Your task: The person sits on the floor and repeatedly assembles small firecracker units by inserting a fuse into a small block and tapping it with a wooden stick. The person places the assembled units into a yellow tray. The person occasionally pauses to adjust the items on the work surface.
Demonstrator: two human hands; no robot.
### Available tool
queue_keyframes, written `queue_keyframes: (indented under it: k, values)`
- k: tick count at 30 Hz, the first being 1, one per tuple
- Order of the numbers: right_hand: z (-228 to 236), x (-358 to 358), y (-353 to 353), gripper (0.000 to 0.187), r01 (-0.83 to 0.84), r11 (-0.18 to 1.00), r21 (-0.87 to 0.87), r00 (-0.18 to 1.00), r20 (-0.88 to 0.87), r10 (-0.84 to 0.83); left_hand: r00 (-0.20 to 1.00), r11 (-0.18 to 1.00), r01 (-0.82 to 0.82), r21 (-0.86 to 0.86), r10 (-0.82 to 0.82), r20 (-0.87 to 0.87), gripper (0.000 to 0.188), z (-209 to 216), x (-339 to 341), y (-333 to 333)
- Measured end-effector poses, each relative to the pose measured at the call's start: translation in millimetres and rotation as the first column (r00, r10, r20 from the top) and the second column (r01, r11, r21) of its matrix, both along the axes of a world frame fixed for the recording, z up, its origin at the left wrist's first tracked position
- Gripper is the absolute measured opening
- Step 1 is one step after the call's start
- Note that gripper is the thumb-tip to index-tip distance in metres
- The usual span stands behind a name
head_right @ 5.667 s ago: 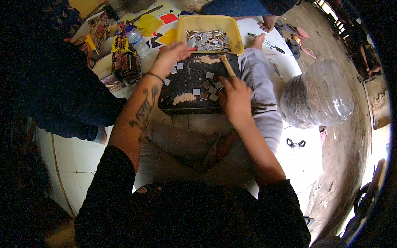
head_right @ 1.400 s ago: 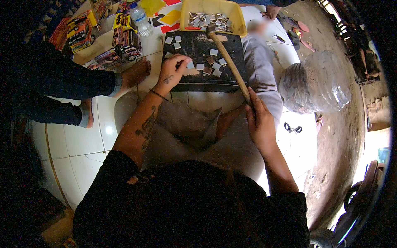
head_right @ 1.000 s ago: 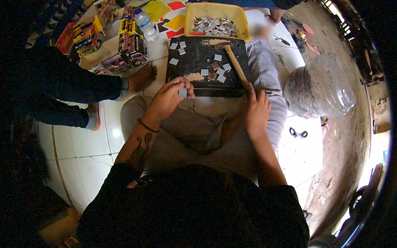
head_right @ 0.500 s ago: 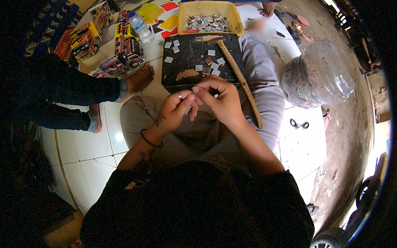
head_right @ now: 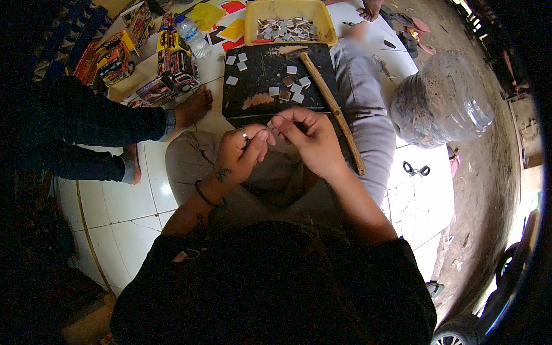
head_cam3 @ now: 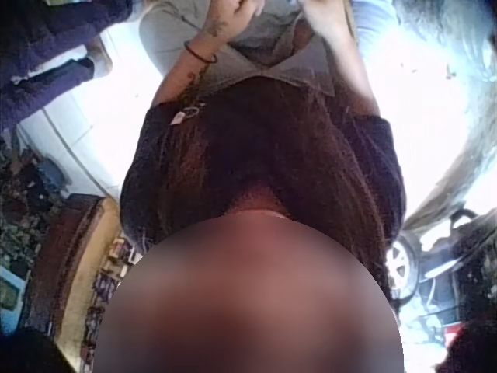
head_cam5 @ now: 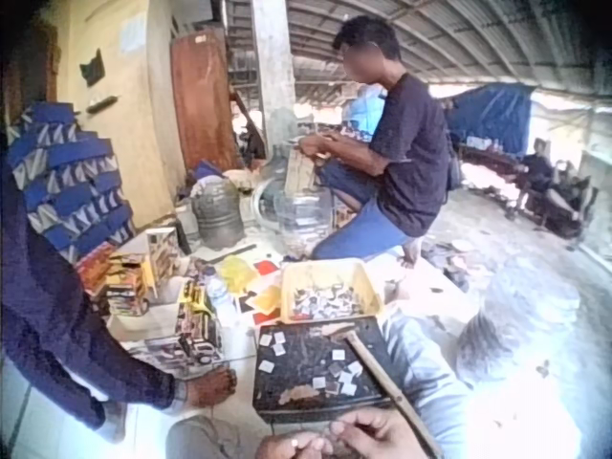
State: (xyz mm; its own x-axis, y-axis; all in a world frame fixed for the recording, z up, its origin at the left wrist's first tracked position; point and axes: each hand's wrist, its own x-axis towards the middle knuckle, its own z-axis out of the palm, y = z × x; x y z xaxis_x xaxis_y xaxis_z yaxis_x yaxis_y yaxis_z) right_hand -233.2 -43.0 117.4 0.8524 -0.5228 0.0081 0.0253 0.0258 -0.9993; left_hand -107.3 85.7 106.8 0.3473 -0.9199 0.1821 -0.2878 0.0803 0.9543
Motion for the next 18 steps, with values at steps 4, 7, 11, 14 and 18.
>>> queue_keyframes:
  k: [4,7,11,14,18]
  values:
    - [1,-1,2,0.016,-0.018,0.999,0.034,0.998,0.057,0.016,0.973,0.989,0.148,0.002,-0.145,-0.177,0.023,-2,8,1]
    - [-1,-1,0,0.014,-0.018,0.998,0.053,0.998,0.063,0.014,0.938,0.975,0.219,0.025,-0.204,-0.280,0.024,-7,13,-1]
    - [-14,12,-6,0.012,0.134,0.980,-0.150,0.990,0.061,-0.126,0.968,0.986,0.169,-0.007,-0.168,-0.189,0.026,-20,18,-16]
    - [-23,28,-21,0.011,0.244,0.918,-0.313,0.970,0.085,-0.228,0.996,0.998,0.026,-0.058,-0.021,0.084,0.018,-30,28,-24]
    - [-31,55,-37,0.009,0.246,0.792,-0.558,0.968,0.107,-0.226,0.898,0.994,0.009,-0.113,0.042,0.437,0.018,-37,64,-41]
